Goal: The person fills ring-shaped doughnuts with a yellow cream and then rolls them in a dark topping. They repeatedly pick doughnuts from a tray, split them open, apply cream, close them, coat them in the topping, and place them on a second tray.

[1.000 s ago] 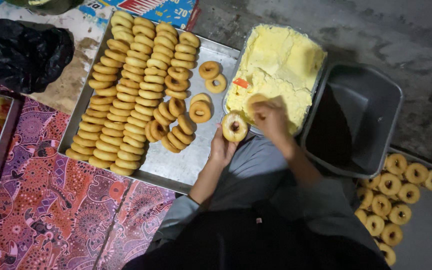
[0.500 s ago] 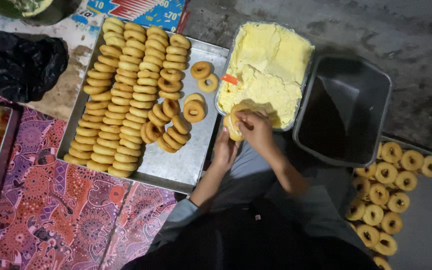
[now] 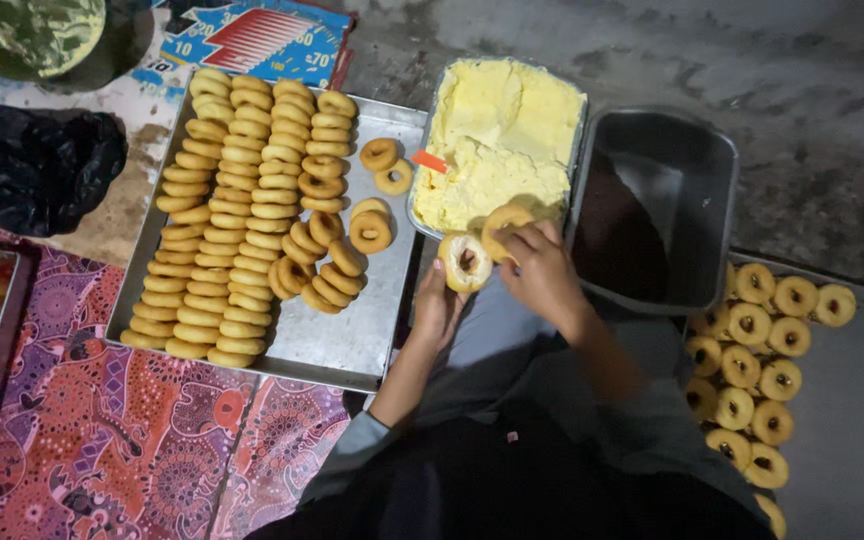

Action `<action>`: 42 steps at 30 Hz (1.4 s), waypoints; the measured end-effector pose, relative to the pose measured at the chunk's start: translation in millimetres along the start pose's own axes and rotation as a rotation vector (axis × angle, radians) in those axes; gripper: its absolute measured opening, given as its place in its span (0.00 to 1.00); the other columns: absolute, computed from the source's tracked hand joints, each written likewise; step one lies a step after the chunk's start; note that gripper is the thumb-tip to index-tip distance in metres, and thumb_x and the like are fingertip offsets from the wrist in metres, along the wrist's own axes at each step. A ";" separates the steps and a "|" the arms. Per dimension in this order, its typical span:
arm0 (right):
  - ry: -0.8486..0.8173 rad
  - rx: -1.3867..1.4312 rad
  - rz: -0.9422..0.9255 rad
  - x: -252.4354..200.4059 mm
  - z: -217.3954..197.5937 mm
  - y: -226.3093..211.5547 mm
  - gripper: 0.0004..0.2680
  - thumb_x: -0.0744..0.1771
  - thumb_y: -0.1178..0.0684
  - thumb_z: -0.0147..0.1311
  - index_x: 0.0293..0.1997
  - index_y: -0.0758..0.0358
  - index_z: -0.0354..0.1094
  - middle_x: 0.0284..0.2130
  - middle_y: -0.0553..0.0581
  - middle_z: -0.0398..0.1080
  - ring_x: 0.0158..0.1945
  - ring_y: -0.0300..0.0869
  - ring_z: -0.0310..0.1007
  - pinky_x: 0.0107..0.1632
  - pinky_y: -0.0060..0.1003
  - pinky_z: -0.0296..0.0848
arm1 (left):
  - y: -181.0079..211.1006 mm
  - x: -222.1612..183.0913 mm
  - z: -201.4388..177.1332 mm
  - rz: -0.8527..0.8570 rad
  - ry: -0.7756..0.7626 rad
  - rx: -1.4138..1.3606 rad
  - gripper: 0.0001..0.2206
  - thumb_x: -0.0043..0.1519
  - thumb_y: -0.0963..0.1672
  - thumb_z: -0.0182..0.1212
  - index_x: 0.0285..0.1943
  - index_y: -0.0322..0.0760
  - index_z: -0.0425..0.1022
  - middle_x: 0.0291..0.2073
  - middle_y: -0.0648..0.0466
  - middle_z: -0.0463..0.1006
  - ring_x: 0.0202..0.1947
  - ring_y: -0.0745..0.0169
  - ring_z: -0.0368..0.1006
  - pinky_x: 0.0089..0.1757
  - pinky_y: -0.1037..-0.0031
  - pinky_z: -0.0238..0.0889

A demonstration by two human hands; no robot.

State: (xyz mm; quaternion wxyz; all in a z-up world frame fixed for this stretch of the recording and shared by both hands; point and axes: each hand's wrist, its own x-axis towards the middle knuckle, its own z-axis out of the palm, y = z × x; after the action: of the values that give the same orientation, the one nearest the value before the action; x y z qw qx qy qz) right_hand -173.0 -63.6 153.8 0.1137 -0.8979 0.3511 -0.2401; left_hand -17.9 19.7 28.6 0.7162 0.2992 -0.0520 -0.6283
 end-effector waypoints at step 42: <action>0.275 2.223 0.411 -105.9 24.0 70.1 0.09 0.68 0.62 0.49 0.54 0.62 0.67 0.53 0.59 0.72 0.60 0.47 0.70 0.67 0.49 0.68 | -26.7 -30.9 22.4 -0.232 -0.106 0.081 0.18 0.71 0.47 0.50 0.64 0.30 0.67 0.61 0.44 0.74 0.62 0.52 0.72 0.61 0.61 0.65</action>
State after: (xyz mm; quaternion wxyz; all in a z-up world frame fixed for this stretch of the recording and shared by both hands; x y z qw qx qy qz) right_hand -268.7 -41.2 69.8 0.8443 -0.1915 0.0937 -0.4917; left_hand -57.5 39.6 43.0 0.6224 0.2982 -0.0801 -0.7192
